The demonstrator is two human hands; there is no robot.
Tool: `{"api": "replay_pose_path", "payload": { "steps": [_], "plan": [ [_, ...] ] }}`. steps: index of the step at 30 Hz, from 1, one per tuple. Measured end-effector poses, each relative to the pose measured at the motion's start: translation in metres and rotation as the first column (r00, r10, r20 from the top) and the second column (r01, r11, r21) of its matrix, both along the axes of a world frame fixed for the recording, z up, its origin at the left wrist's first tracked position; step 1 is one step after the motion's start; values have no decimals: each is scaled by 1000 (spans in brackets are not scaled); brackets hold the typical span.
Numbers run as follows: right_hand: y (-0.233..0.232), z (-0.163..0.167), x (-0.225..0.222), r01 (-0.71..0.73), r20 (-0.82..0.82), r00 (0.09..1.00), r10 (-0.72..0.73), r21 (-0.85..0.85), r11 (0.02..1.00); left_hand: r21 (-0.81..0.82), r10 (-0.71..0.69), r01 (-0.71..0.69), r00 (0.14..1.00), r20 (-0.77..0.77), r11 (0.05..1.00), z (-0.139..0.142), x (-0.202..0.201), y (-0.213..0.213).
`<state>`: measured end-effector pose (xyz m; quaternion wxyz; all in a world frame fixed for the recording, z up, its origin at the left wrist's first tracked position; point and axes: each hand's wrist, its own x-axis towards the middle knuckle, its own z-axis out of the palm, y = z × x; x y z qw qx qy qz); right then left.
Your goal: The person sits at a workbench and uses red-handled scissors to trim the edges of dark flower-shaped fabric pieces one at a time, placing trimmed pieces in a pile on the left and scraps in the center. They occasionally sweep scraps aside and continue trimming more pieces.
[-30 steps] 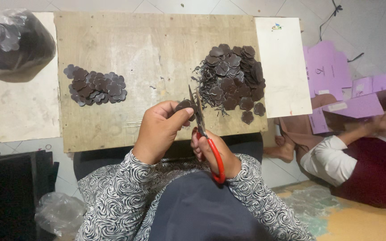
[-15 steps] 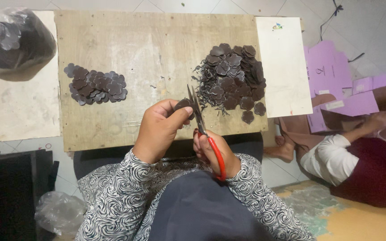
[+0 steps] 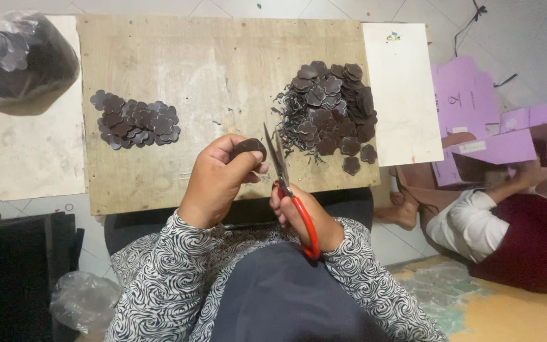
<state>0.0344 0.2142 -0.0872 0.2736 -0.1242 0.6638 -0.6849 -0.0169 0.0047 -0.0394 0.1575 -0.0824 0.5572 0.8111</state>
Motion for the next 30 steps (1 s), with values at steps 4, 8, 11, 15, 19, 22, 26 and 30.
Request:
{"api": "replay_pose_path", "payload": {
  "steps": [4, 8, 11, 15, 19, 22, 26, 30],
  "plan": [
    [0, 4, 0, -58, -21, 998, 58, 0, 998, -59, 13, -17, 998, -63, 998, -1, 0, 0],
    [-1, 7, -1, -67, -31, 997, 67, -6, 998, -118, 0, -6, 999, -47, 993, -1, -1, -3],
    [-1, 8, 0, -71, -33, 997, 71, 5, 997, -165, -26, 23, 1000, -13, 986, -1, 0, -3],
    [-2, 8, -1, -77, -61, 995, 78, 21, 997, -154, -34, 40, 999, 40, 987, -1, 0, -3],
    [-2, 9, -1, -64, -56, 996, 67, 43, 997, -169, -36, 43, 998, 45, 985, 0, 0, -2],
    [-2, 9, -1, -53, -24, 998, 53, 35, 998, -169, -33, 38, 999, 35, 985, 0, 0, 0],
    [-2, 10, -1, -41, 0, 999, 41, 56, 998, -179, -31, 38, 999, 44, 983, 1, 0, 0],
    [-5, 10, 0, -21, 28, 999, 22, -27, 999, -163, -26, 31, 999, 38, 986, 1, 0, 1]
  ]
}}
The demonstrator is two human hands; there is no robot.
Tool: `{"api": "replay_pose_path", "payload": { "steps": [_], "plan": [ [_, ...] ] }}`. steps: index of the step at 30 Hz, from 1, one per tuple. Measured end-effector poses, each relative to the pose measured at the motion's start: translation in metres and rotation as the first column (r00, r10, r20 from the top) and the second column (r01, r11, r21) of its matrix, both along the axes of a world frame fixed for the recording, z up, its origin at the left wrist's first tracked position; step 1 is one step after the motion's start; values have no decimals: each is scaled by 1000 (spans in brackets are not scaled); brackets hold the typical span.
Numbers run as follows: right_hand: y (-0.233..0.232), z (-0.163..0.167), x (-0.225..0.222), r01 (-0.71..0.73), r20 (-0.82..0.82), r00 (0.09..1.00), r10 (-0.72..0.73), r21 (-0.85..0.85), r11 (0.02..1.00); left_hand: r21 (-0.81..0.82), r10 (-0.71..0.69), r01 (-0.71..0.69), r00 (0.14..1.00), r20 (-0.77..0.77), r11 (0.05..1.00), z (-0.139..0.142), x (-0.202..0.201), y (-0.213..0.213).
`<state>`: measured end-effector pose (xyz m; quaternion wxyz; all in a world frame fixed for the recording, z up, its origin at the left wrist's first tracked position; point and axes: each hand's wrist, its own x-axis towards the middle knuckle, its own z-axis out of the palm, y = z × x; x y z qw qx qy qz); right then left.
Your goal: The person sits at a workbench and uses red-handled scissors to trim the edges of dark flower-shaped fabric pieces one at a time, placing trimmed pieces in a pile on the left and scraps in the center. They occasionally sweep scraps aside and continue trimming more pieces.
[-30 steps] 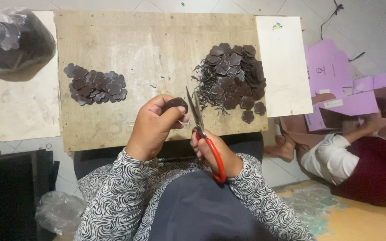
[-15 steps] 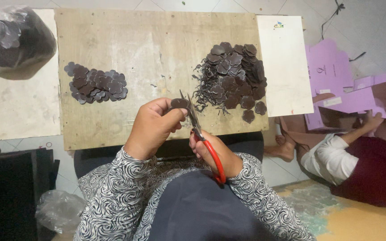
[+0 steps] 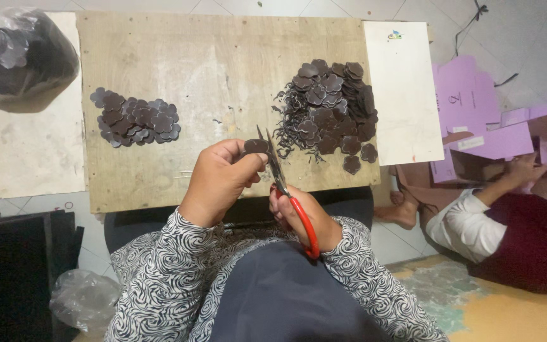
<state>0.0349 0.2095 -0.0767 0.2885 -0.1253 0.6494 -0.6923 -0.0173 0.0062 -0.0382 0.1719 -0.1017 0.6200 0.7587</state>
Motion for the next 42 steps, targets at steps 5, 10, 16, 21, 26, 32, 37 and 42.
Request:
{"api": "replay_pose_path", "payload": {
  "steps": [5, 10, 16, 21, 26, 32, 37, 42],
  "plan": [
    [-1, -1, 1, 10, 28, 1000, -9, -40, 999, -2, -1, 1, 1000, -16, 1000, -1, -1, 1],
    [-2, -7, 3, 22, 60, 998, -16, -104, 994, 0, 7, -7, 1000, -9, 1000, -1, -1, 2],
    [-2, -10, 3, 63, 125, 991, -53, -75, 995, 16, 11, -11, 1000, -18, 1000, -1, -1, 2],
    [-3, -11, 2, 70, 5, 998, -70, -67, 995, 77, 27, -24, 999, -34, 997, -4, 0, 4],
    [-2, -8, 3, 106, 94, 991, -93, -152, 983, 154, 15, -2, 996, -87, 988, -9, -1, 8],
    [1, -3, 2, 66, 85, 995, -55, -132, 989, 115, 32, -20, 995, -96, 993, -11, 1, 10],
    [2, -3, -1, 33, 11, 999, -32, -62, 998, 32, 8, -4, 993, -119, 999, -10, 2, 7],
    [3, -7, 1, 44, 75, 997, -36, -107, 993, 39, 9, -4, 994, -110, 999, -9, 2, 5]
  ]
}}
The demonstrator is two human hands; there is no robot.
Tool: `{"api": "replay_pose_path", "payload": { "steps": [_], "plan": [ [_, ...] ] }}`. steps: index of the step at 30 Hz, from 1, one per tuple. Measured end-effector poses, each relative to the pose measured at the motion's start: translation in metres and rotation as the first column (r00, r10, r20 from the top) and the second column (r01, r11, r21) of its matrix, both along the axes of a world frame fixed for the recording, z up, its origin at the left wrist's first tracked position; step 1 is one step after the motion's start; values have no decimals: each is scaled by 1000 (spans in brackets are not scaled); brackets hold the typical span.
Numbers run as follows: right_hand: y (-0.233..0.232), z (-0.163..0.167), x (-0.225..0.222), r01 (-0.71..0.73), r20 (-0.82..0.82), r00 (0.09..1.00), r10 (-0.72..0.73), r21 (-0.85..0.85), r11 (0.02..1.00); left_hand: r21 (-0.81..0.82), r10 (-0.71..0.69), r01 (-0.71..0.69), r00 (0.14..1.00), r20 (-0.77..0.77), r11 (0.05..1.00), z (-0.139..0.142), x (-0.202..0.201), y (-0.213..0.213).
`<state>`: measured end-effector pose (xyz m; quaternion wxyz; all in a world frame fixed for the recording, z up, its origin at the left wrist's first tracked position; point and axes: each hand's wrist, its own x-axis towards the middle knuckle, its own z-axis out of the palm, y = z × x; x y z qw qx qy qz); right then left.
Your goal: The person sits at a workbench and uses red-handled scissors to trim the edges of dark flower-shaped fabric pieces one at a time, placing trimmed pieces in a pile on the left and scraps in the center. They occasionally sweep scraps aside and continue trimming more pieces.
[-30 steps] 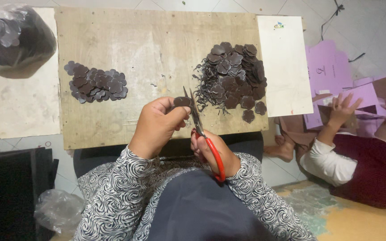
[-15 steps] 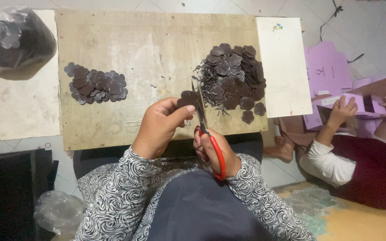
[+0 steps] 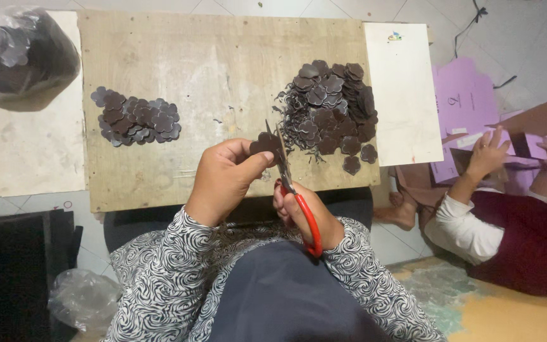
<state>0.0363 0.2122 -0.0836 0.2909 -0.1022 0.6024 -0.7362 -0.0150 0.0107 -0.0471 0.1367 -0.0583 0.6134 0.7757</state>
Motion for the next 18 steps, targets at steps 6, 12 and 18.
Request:
{"api": "replay_pose_path", "payload": {
  "steps": [6, 12, 18],
  "plan": [
    [-1, -2, -2, 6, -36, 999, -6, -5, 1000, -28, -7, 7, 1000, -19, 1000, -2, 0, -4],
    [0, 1, -4, 4, -111, 994, 4, 69, 998, -19, -9, 9, 1000, -24, 1000, -2, -1, -4],
    [3, 3, -5, 11, -58, 998, -4, 108, 994, -25, 13, -13, 1000, -11, 1000, 0, -1, -3]
  ]
}}
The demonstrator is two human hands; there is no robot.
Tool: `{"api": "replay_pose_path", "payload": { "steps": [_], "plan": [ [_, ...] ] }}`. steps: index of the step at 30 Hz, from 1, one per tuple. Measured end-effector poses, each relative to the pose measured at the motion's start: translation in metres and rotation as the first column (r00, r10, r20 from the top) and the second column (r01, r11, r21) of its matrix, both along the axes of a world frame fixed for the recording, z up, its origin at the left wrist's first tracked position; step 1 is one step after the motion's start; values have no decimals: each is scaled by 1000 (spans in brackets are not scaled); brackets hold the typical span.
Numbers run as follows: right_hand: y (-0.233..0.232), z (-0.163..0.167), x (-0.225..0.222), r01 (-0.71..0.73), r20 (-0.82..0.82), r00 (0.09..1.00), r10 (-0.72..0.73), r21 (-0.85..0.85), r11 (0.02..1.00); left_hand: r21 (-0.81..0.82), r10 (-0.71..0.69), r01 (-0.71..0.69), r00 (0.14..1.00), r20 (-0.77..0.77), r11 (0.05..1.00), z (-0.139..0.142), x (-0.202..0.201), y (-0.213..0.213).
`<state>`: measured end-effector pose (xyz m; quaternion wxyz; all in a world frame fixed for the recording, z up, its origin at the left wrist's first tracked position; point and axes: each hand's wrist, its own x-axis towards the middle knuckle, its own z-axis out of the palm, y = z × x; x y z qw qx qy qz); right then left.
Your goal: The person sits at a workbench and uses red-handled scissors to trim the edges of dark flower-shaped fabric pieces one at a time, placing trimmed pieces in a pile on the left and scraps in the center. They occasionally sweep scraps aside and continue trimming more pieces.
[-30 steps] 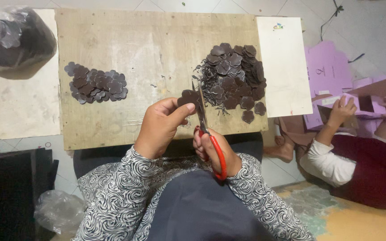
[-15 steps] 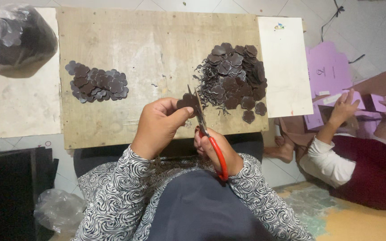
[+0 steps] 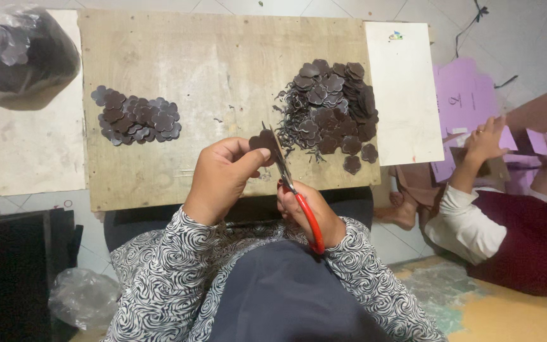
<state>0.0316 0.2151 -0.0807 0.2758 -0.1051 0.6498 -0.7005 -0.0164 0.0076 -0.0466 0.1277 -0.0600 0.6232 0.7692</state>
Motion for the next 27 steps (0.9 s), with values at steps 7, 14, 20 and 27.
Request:
{"api": "replay_pose_path", "payload": {
  "steps": [7, 14, 20, 27],
  "plan": [
    [1, -2, 1, -49, 32, 998, 52, -75, 996, -53, -12, 12, 1000, -13, 999, -4, 0, 0],
    [-1, -1, 0, -77, -23, 997, 76, -51, 996, -82, -29, 27, 999, -22, 996, -6, 2, -2],
    [-1, -5, 0, -72, 9, 997, 73, -124, 990, -71, -11, 10, 1000, -15, 997, -4, 2, -4],
    [0, -5, -1, -55, 17, 998, 56, -76, 996, -87, -7, 8, 1000, 16, 996, 0, 2, -4]
  ]
}}
